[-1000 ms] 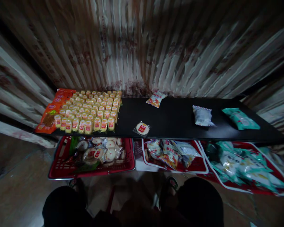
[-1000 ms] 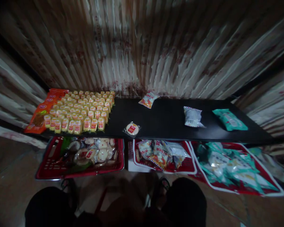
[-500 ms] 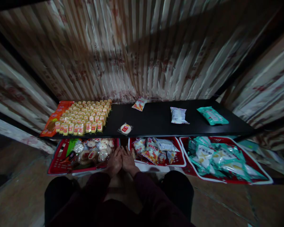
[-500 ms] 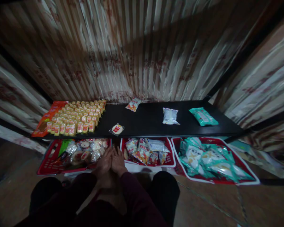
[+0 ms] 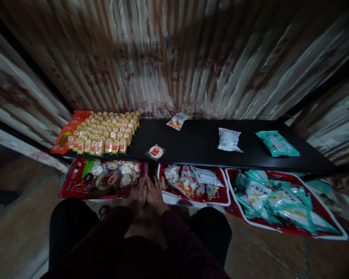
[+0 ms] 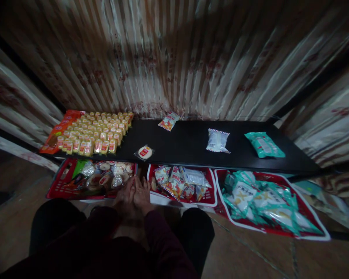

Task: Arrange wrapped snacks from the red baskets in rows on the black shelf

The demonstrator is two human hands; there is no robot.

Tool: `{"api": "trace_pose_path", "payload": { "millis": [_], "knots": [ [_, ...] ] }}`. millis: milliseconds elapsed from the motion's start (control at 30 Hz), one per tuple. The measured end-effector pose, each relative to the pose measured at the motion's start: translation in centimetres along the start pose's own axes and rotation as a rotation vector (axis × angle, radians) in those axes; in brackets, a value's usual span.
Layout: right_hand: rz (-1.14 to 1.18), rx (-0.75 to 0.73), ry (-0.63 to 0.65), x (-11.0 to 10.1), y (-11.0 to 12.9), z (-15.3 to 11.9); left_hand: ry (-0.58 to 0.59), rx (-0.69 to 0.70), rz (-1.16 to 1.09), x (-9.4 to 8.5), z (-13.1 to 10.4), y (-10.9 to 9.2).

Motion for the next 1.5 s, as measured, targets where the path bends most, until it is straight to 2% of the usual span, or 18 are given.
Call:
{"api": "trace_pose_path", "payload": {
  "millis": [367,533,733,867,1000,1200,1367,1500],
  "knots": [
    [-0.109,-0.016,0.016,-0.6,0.1,-0.1,0.003,-0.030,-0.088,1.0,0.4,1.2],
    [-0.053,-0.003,-0.009,-0.2,-0.8,-0.2,0.064,-0.184,-0.103,1.3,0.7,1.9],
    [0.007,0.033,-0.161,-1.1,-3.3,-1.3,0.159,-0.341,0.009,1.2,0.8,1.6],
    [0.037,0.097,-0.162,-1.2,-4.8,-2.1,0.178,-0.339,0.130,1.4,1.1,1.0],
    [0.093,0.051,-0.162,-1.4,-5.1,-2.3,0.196,-0.353,0.211,2.0,1.3,1.5],
    [0.117,-0.008,-0.167,-1.3,-5.5,-2.3,0.128,-0.283,0.217,2.1,1.5,1.5],
    [0.109,0.013,-0.179,-1.2,-5.7,-1.9,0.096,-0.248,0.190,1.9,1.7,1.1],
    [0.118,0.012,-0.193,-1.6,-5.6,-1.8,0.111,-0.286,0.174,1.8,1.7,1.2]
  ]
}}
Point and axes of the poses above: each hand's wrist, its own z-axis towards the middle knuckle, its own x-axis out of the palm, y = z × x, the point moved 9 cm from there along z, towards the middle knuckle, and after that the axes turned 8 degrees about -x, right-handed, at the moved point
